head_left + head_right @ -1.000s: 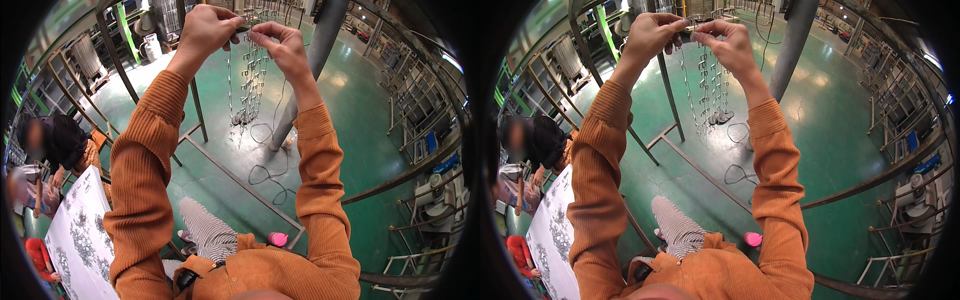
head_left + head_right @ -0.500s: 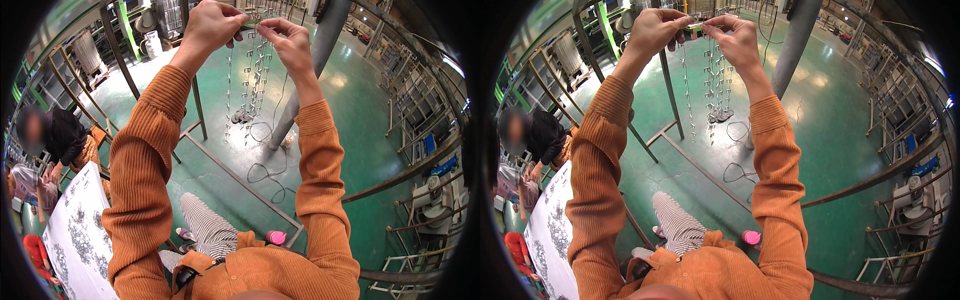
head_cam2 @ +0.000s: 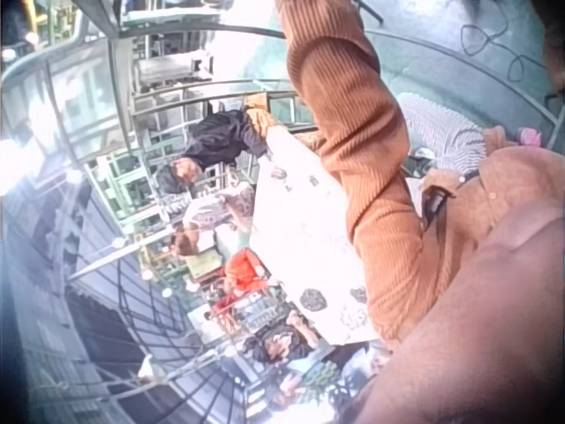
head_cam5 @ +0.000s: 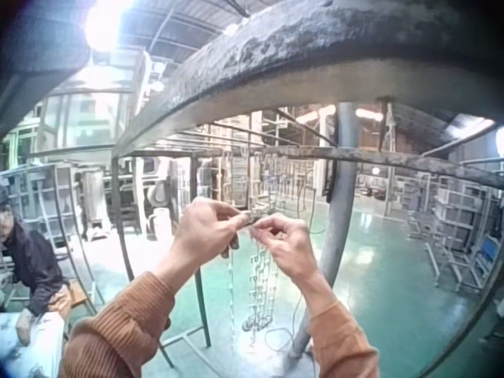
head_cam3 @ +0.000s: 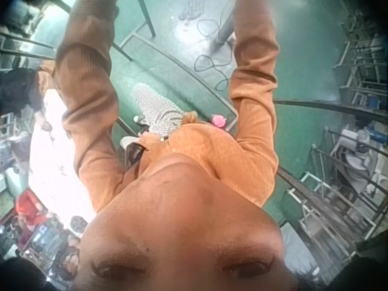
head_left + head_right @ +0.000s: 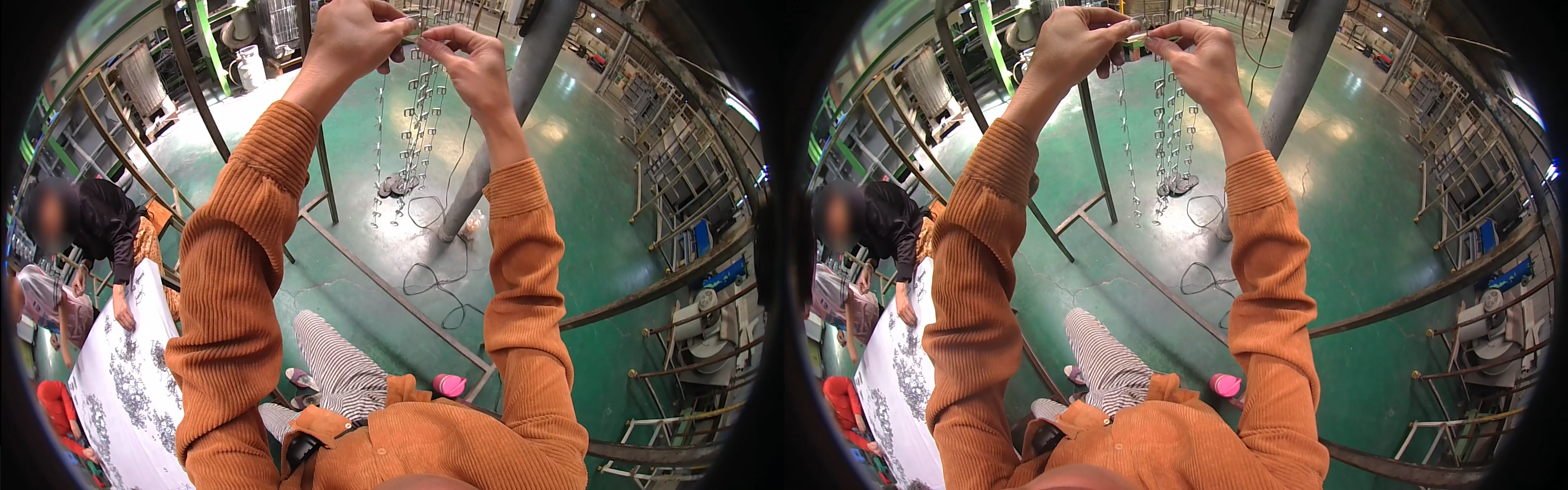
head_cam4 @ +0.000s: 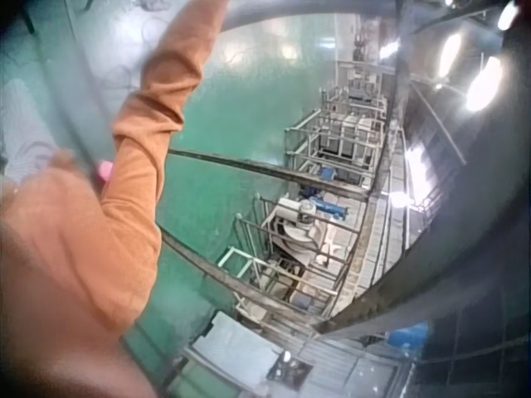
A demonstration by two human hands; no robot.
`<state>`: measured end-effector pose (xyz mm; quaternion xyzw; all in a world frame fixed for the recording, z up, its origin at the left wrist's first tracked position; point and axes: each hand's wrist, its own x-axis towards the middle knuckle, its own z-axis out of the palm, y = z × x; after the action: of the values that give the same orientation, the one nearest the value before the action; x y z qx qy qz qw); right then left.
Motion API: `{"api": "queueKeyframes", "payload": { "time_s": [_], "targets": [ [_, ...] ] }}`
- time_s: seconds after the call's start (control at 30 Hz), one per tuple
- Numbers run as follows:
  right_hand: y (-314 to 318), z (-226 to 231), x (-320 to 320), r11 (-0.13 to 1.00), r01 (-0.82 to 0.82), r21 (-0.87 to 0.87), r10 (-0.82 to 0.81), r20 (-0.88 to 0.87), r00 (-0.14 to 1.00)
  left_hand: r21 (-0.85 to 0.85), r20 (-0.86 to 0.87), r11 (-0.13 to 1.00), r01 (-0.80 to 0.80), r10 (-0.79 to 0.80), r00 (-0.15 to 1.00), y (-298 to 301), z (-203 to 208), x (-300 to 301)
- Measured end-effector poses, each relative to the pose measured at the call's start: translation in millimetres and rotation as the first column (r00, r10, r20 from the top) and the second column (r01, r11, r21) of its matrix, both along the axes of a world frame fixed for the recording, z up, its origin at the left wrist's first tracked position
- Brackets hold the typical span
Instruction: The person picks up metal clips from a table and sorts them by hand into specific areas on a paper sheet. They then hang some of the clips onto a vertical wire rack.
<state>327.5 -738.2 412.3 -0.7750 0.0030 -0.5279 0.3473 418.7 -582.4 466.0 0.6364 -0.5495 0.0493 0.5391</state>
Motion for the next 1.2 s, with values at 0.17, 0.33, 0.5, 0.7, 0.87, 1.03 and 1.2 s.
{"api": "queueKeyframes", "payload": {
  "time_s": [0.17,0.33,0.5,0.7,0.87,1.03,1.2],
  "targets": [
    [1,-3,-1,0.999,-0.038,0.021,0.038,-0.008,0.999,-0.001,-0.052,1.000,0.007,-0.007,0.999,-8,-12,8],
    [-4,-2,-4,0.996,-0.067,0.061,0.071,-0.077,0.994,0.079,-0.076,0.995,0.063,-0.057,0.995,-1,-39,3],
    [4,-1,-2,0.979,-0.143,0.146,0.155,-0.069,0.986,0.079,-0.050,0.996,0.028,-0.025,0.998,-11,-55,-1],
    [4,-1,-1,0.981,-0.153,0.122,0.161,-0.057,0.985,-0.067,-0.041,0.997,-0.031,0.028,0.999,-24,-64,2],
    [1,-1,-1,0.991,-0.128,0.047,0.130,-0.039,0.991,-0.111,-0.063,0.994,-0.021,0.014,0.998,-24,-65,8],
    [4,1,-4,0.997,-0.082,0.004,0.083,-0.057,0.995,-0.076,-0.024,0.994,-0.078,0.076,0.997,-20,-58,7],
    [4,3,-8,0.999,-0.040,0.026,0.042,-0.082,0.996,-0.052,-0.051,0.996,-0.079,0.076,0.996,-15,-58,11]
  ]
}}
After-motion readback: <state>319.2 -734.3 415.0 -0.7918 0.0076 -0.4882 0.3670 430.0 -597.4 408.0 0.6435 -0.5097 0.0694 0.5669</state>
